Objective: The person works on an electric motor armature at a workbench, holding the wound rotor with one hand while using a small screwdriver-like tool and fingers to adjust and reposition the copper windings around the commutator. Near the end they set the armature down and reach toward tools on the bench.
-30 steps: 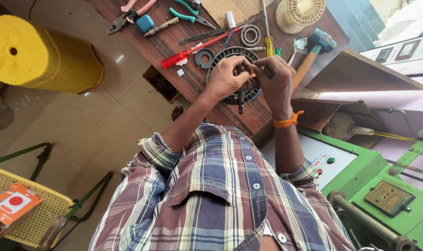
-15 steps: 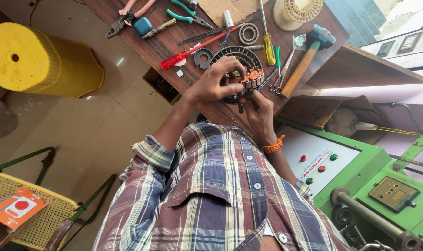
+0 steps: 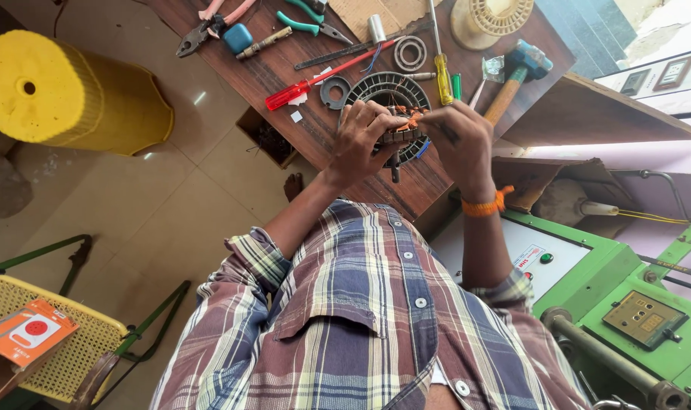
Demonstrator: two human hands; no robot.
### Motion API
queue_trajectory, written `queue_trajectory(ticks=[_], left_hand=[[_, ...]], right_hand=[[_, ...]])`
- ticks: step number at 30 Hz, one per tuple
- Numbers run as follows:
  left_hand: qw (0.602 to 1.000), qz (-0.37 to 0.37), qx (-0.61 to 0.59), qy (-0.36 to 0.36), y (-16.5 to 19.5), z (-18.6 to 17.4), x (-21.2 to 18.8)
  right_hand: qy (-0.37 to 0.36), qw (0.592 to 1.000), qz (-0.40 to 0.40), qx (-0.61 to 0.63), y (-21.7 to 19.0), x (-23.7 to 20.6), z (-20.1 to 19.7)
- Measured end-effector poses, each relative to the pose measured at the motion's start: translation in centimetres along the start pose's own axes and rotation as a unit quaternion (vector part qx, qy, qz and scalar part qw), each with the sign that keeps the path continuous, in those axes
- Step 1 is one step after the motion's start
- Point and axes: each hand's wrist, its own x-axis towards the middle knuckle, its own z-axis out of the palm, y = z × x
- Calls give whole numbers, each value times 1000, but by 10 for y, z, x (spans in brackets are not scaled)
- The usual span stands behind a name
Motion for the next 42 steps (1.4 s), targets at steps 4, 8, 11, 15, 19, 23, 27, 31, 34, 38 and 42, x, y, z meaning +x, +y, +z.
queue_trajectory(ticks=[4, 8, 11, 15, 19, 23, 27, 31, 34, 38, 42], left_hand=[[1000, -11, 2, 0, 10, -6, 7], [983, -163, -77, -36, 19, -11, 24], [970, -224, -46, -77, 19, -7, 41], [923, -306, -201, -121, 10, -9, 48], [875, -278, -354, -179, -9, -24, 41], [857, -210, -423, -205, -22, -31, 38], [879, -166, -389, -220, -22, -36, 44], [954, -98, -208, -190, -5, -43, 42], [992, -57, -45, -106, 19, -35, 28], [997, -63, 48, -15, 32, -15, 11], [998, -53, 37, -13, 22, -7, 3]], right_hand=[[-12, 1000, -14, 21, 6, 34, 12], [2, 1000, 17, -2, 7, 36, 15], [31, 999, 28, -11, 4, 32, 17], [43, 997, 57, -15, -9, 24, 15], [20, 998, 54, -10, -27, 8, 5], [6, 997, 74, 9, -39, -17, 15], [-10, 988, 143, 54, -33, -38, 40], [-3, 966, 224, 128, -14, -59, 52], [21, 974, 184, 128, 1, -66, 41], [25, 994, 106, 26, 9, -56, 6], [19, 997, 72, 9, -1, -34, -12]])
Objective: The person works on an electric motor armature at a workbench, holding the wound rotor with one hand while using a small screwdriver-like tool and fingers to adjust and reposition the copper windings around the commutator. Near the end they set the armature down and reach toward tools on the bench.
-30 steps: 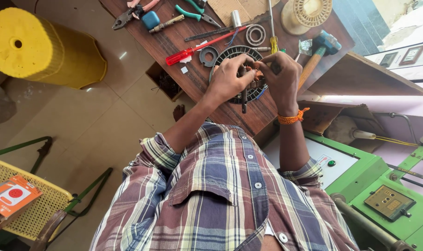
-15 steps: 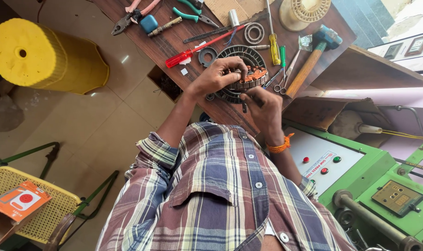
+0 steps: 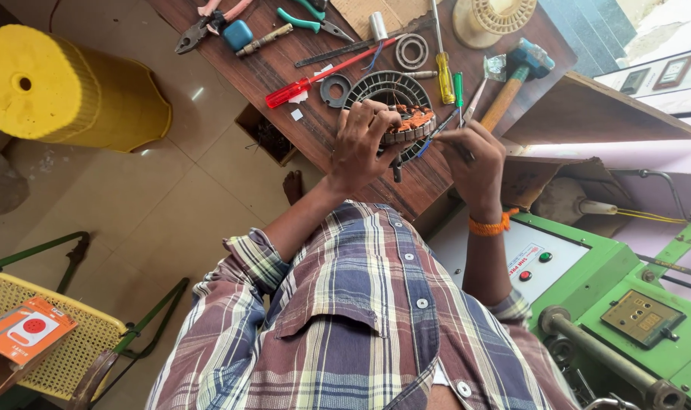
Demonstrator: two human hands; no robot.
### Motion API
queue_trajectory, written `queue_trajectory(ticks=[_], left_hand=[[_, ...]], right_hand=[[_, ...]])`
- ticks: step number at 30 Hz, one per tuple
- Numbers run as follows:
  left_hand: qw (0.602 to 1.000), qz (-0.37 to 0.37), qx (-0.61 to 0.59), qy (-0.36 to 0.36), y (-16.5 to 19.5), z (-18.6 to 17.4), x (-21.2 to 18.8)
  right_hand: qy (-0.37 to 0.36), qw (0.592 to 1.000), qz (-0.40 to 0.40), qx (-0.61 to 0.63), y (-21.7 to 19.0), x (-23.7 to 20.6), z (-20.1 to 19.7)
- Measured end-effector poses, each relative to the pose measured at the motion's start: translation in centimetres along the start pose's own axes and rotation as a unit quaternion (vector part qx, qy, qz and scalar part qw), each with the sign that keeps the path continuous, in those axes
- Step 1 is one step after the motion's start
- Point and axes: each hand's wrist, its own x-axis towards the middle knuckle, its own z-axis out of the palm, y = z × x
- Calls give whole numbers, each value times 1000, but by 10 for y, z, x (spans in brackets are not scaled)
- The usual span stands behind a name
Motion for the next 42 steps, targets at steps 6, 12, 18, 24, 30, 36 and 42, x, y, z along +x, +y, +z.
queue_trajectory(ticks=[6, 12, 18, 24, 30, 36, 42], left_hand=[[1000, 14, 1, 11, -4, -2, 7], [994, -95, -37, -45, 11, -12, 23], [942, -256, -180, -124, 7, -3, 50], [867, -170, -421, -206, -31, -23, 42], [859, -96, -444, -237, -48, -18, 43], [908, -45, -361, -206, -40, -29, 41], [999, -3, -37, -23, 5, -15, 11]], right_hand=[[-19, 999, -45, -14, -5, 54, 19], [-17, 999, -47, -20, -4, 69, 28], [27, 999, -12, -28, -17, 58, 23], [13, 1000, 18, 12, -50, 16, 23], [-10, 992, 111, 61, -46, -11, 54], [-18, 991, 107, 77, 3, -26, 63], [19, 990, 108, 92, 26, -33, 25]])
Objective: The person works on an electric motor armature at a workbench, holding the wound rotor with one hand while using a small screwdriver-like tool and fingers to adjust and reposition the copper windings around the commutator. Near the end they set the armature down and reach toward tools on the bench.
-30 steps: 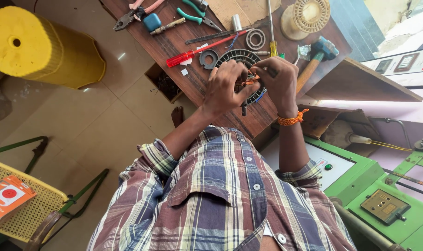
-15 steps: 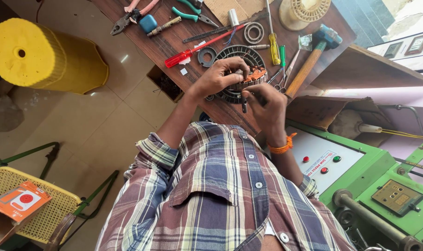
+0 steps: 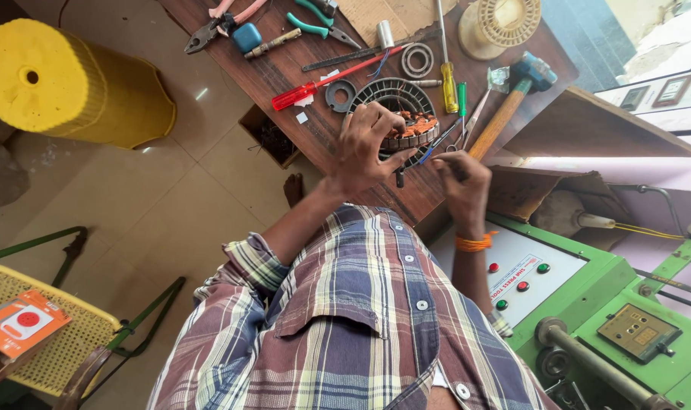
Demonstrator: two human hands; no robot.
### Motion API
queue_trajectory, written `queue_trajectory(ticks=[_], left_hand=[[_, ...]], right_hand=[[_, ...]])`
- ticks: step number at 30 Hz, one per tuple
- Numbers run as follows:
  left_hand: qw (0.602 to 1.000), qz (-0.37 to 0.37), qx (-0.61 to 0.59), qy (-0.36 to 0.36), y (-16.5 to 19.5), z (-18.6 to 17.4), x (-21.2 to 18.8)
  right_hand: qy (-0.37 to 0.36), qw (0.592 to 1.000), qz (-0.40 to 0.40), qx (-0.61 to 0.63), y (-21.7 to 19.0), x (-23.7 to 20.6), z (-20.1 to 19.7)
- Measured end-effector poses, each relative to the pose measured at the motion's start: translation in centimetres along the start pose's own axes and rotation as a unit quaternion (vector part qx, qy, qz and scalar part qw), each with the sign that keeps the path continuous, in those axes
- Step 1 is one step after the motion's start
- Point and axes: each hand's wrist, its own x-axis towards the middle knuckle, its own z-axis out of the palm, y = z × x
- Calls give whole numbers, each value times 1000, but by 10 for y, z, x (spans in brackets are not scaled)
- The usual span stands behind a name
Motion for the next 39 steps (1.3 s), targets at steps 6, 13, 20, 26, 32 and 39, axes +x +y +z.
queue_trajectory(ticks=[6, 13, 20, 26, 32, 39], left_hand=[[999, -10, 24, 48, -7, 19, -12], [997, 55, 48, 36, -12, 9, -4], [982, -179, -52, -5, 6, 4, 24], [932, -230, -257, -111, -17, -1, 33], [881, -170, -393, -201, -49, -16, 22], [902, -95, -375, -192, -47, -22, 27]], right_hand=[[-40, 987, -124, -91, -35, 38, -27], [-107, 966, -216, -99, -55, 101, 12], [-28, 982, -152, -108, -48, 92, 19], [-10, 987, -137, -88, -66, 69, 16], [-28, 997, -41, -59, -76, 24, 21], [-67, 996, 46, -33, -39, 2, 49]])
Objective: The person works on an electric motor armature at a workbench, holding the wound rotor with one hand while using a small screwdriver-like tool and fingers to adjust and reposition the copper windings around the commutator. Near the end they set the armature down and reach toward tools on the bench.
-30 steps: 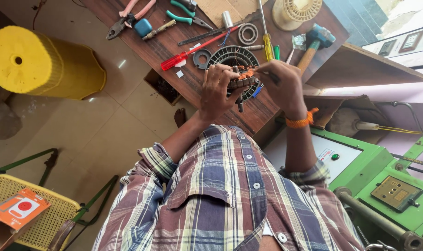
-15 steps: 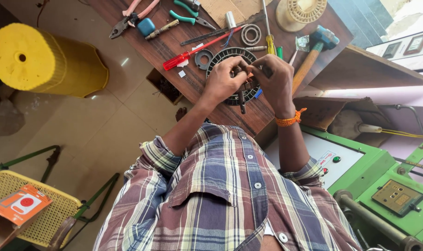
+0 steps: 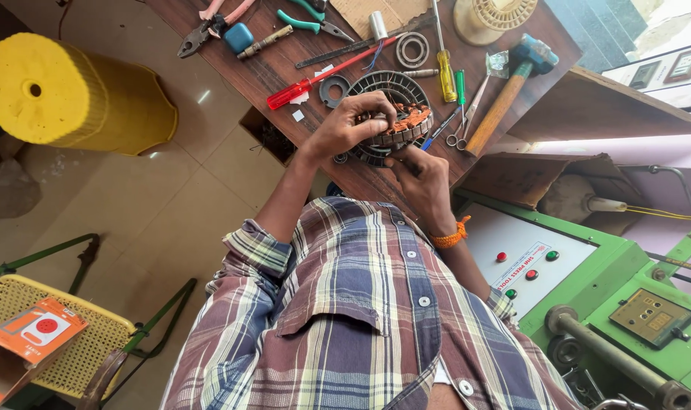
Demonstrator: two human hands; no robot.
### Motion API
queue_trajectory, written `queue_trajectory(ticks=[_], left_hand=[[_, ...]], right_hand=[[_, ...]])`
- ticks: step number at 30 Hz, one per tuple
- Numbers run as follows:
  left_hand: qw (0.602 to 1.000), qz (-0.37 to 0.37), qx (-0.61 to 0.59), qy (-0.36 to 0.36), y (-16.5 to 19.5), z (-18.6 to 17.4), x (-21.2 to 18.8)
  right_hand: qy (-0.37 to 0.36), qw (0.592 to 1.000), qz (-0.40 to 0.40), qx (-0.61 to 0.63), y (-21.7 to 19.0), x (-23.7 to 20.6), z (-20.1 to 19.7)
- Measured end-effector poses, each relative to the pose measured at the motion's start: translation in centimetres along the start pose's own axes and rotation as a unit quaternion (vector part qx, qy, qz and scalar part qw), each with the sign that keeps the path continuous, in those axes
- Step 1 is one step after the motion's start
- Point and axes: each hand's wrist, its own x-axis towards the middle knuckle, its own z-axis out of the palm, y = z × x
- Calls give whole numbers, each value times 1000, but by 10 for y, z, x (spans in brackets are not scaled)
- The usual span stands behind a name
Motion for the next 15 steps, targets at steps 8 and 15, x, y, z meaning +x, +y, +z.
queue_trajectory(ticks=[8, 15], left_hand=[[889, 67, 393, 226, 13, 64, -18], [886, 91, 388, 238, -14, 65, -21]], right_hand=[[73, 994, -70, 48, 42, 2, -38], [38, 986, -149, -60, 9, 26, -69]])
